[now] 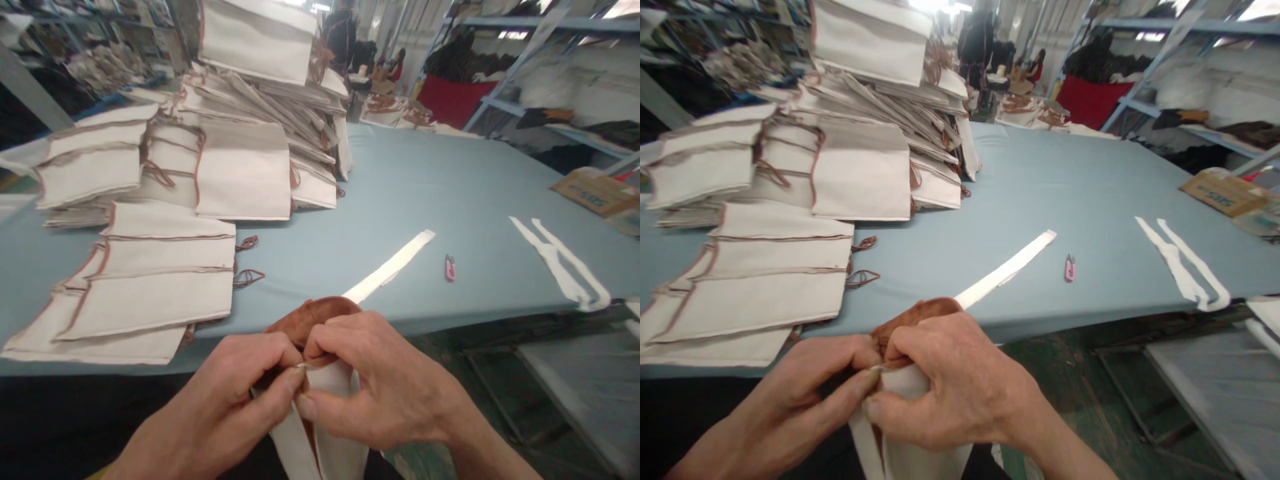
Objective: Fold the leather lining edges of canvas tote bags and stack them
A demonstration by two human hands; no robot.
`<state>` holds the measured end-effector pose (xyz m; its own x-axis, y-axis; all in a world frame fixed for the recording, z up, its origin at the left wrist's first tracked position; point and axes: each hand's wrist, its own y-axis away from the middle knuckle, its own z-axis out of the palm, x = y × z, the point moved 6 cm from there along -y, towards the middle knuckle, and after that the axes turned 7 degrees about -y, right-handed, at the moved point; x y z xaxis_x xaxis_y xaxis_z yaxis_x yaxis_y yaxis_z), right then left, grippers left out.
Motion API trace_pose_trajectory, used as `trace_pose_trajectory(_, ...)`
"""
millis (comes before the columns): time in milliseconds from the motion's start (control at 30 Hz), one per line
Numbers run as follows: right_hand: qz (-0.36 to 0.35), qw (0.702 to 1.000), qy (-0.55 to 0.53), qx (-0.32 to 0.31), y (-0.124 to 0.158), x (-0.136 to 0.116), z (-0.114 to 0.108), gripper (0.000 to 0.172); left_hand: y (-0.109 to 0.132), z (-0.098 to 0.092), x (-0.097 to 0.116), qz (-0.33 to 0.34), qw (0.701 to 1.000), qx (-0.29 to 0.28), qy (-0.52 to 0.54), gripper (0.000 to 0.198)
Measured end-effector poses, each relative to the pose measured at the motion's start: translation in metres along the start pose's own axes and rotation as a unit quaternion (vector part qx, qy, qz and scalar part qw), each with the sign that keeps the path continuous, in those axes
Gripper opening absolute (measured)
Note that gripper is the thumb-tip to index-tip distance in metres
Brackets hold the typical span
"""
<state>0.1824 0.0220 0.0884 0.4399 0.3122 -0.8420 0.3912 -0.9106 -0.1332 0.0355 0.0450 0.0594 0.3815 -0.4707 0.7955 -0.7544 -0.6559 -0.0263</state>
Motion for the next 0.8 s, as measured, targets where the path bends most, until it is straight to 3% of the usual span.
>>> trace_pose_trajectory(133, -0.01, 0.999, 0.025, -0.029, -0.008, -0.001, 0.001, 0.041, -0.004, 0.002, -0.008, -0.023, 0.999, -0.019, 0.041, 0.034)
trace_pose_trajectory(300, 0.018, 0.995, 0.037, -0.092, -0.02, 0.012, 0.001, 0.043, -0.011, 0.005, -0.026, -0.068, 0.99, -0.045, 0.117, 0.039)
trace_pose_trajectory(433, 0.095, 0.977, 0.085, -0.173, -0.037, 0.033, 0.003, 0.032, -0.02, 0.0, -0.042, -0.099, 0.99, -0.052, 0.086, 0.044)
trace_pose_trajectory(533, 0.119, 0.963, 0.105, -0.217, -0.046, 0.038, 0.005, 0.036, -0.02, -0.004, -0.049, -0.103, 0.992, -0.053, 0.055, 0.045)
trace_pose_trajectory(800, 0.106, 0.964, 0.096, -0.224, -0.05, 0.037, 0.011, 0.038, -0.013, -0.007, -0.053, -0.111, 0.992, -0.046, 0.027, 0.047)
